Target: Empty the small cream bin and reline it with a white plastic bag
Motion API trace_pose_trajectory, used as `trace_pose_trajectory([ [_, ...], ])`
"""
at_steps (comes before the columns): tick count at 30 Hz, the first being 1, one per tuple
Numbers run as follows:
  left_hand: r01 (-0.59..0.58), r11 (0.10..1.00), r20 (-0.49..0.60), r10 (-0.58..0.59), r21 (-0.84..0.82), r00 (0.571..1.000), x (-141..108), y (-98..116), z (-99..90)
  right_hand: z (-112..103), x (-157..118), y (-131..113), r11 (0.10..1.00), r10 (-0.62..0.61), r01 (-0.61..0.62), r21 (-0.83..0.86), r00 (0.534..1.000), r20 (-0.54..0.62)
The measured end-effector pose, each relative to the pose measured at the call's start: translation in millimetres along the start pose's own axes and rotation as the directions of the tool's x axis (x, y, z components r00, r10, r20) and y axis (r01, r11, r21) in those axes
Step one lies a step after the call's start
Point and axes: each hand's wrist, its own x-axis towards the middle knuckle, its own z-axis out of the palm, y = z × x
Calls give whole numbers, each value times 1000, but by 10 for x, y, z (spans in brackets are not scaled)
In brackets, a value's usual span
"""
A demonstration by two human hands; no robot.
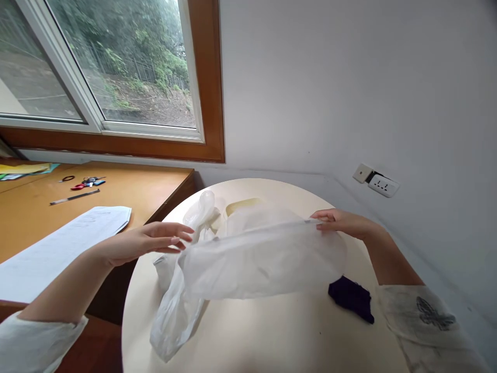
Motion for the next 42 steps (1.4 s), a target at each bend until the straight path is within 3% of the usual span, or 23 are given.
trace_pose_trajectory([
  [3,-87,976,-155,119,202,981,22,142,71,83,35,-75,989,20,-17,-144,1000,19],
  [5,-128,940,-209,201,317,957,65,230,285,204,56,-156,985,-90,95,-144,995,40],
  [8,-197,850,-158,308,488,938,144,282,763,448,88,-215,951,-188,213,-223,974,129],
  [10,-240,721,-105,398,651,912,203,269,1049,599,120,-201,920,-187,223,-323,973,138],
  [13,-199,599,-149,480,775,864,293,234,1249,715,171,-174,889,-204,216,-405,976,73],
  [17,-266,664,-207,544,699,813,369,267,1149,645,188,-255,928,-228,209,-310,973,-26],
  [21,-374,834,-352,520,405,778,413,408,1004,540,222,-366,967,-214,190,-169,968,-135],
  [23,-426,901,-413,418,78,809,460,493,963,536,295,-387,971,-198,160,-177,955,-220],
  [26,-409,820,-422,232,-400,877,558,616,891,573,440,-405,976,-173,121,-181,937,-305],
  [29,-344,733,-384,122,-587,915,626,702,761,586,527,-464,991,-113,91,-99,963,-246],
  [32,-246,781,-342,45,-574,939,605,722,585,523,512,-547,989,-52,34,-147,991,-123],
  [34,-199,873,-291,68,-445,954,550,704,472,458,477,-582,960,-25,-2,-280,995,-93],
  [37,-158,984,-158,144,-80,977,468,662,368,386,452,-581,891,10,-71,-449,990,-138],
  [39,-147,979,-123,164,138,979,439,634,363,372,467,-554,870,16,-115,-480,979,-205],
  [42,-196,968,-152,220,159,963,435,586,435,408,517,-505,927,21,-104,-360,974,-226],
])
